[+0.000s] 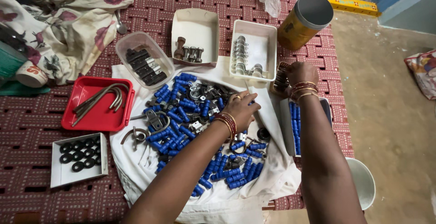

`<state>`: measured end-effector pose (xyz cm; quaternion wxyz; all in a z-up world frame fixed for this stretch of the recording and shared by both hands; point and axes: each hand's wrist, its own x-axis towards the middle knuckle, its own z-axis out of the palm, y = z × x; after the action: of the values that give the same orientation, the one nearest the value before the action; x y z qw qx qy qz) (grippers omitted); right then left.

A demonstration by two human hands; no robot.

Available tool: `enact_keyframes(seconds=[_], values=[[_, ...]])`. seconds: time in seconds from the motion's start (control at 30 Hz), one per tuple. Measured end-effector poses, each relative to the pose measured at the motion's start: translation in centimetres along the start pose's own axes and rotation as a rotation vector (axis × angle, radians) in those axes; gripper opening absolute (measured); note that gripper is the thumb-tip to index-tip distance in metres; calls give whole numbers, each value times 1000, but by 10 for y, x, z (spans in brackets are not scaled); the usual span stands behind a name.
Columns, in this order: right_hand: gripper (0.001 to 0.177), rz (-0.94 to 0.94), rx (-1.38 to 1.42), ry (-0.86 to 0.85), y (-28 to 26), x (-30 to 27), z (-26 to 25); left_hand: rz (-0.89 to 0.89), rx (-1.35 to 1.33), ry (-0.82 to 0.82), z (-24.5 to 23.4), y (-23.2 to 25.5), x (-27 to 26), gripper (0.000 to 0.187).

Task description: The person sorts various hardware components by hand into different containers and onto a white cloth, including blue plastic parts, metal brackets, and small black rings.

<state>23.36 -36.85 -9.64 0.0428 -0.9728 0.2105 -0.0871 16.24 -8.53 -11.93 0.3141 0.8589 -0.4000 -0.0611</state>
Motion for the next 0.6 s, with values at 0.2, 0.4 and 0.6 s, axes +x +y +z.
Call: enact_keyframes(seconds=[0.2, 0.4, 0.6], values=[[9, -67, 126, 52, 6, -18, -36, -20, -11, 3, 2, -3, -5, 45], [10, -175, 372, 166, -14, -75, -84, -38, -37, 118, 0, -3, -26, 42], [13, -266, 471, 94, -32, -183, -101, -82, -46, 120, -10, 6, -59, 38]])
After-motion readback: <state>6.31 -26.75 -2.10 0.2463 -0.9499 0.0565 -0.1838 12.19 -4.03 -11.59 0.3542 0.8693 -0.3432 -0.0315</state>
